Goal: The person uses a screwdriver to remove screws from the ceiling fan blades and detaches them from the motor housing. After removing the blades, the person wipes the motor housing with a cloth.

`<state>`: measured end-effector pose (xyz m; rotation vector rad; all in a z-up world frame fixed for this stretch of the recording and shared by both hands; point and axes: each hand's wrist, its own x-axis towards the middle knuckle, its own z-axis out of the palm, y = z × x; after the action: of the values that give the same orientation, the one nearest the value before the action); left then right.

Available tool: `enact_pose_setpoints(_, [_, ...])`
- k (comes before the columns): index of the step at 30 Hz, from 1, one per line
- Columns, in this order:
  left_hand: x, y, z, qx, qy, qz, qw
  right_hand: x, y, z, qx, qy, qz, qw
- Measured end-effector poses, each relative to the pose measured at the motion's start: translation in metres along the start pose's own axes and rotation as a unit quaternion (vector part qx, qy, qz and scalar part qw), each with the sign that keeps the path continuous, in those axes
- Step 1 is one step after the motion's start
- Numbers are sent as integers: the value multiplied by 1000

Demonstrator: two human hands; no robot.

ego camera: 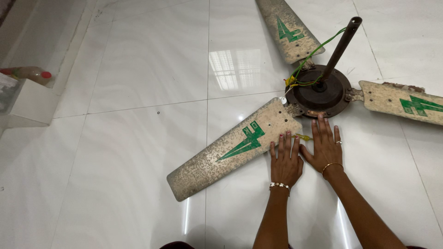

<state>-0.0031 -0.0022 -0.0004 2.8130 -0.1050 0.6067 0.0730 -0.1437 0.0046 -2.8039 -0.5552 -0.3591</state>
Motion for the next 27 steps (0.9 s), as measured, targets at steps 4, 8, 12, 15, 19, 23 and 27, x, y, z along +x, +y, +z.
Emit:
enact_pose_setpoints(4, [-1, -1, 5, 3, 7, 7, 1000, 1, 2, 0, -7, -5, 0, 1000])
enact_pose_setpoints(8, [-11, -1, 10, 8, 31, 6, 999, 0, -1, -2, -8, -8, 3, 1000])
enact_pose_setpoints(12, [-25, 10, 6, -10, 67, -16, 998, 1, -3, -8, -15, -16, 4, 1000])
enact_pose_setpoints(15, [-25, 10, 1, -30, 28, -37, 998, 0, -5, -9, -3, -5, -1, 1000])
enact_pose_setpoints(19, [-13, 6, -5, -89, -17, -68, 994, 1, -4, -7, -7, -10, -1, 1000])
enact_pose_setpoints(23, [-8, 6, -9, -71, -39, -59, 995, 2, -2, -7, -2, -12, -3, 1000])
enact_pose_setpoints(27, [-7, 5, -9, -49, -53, -31, 997, 0, -4, -7, 23, -5, -5, 1000])
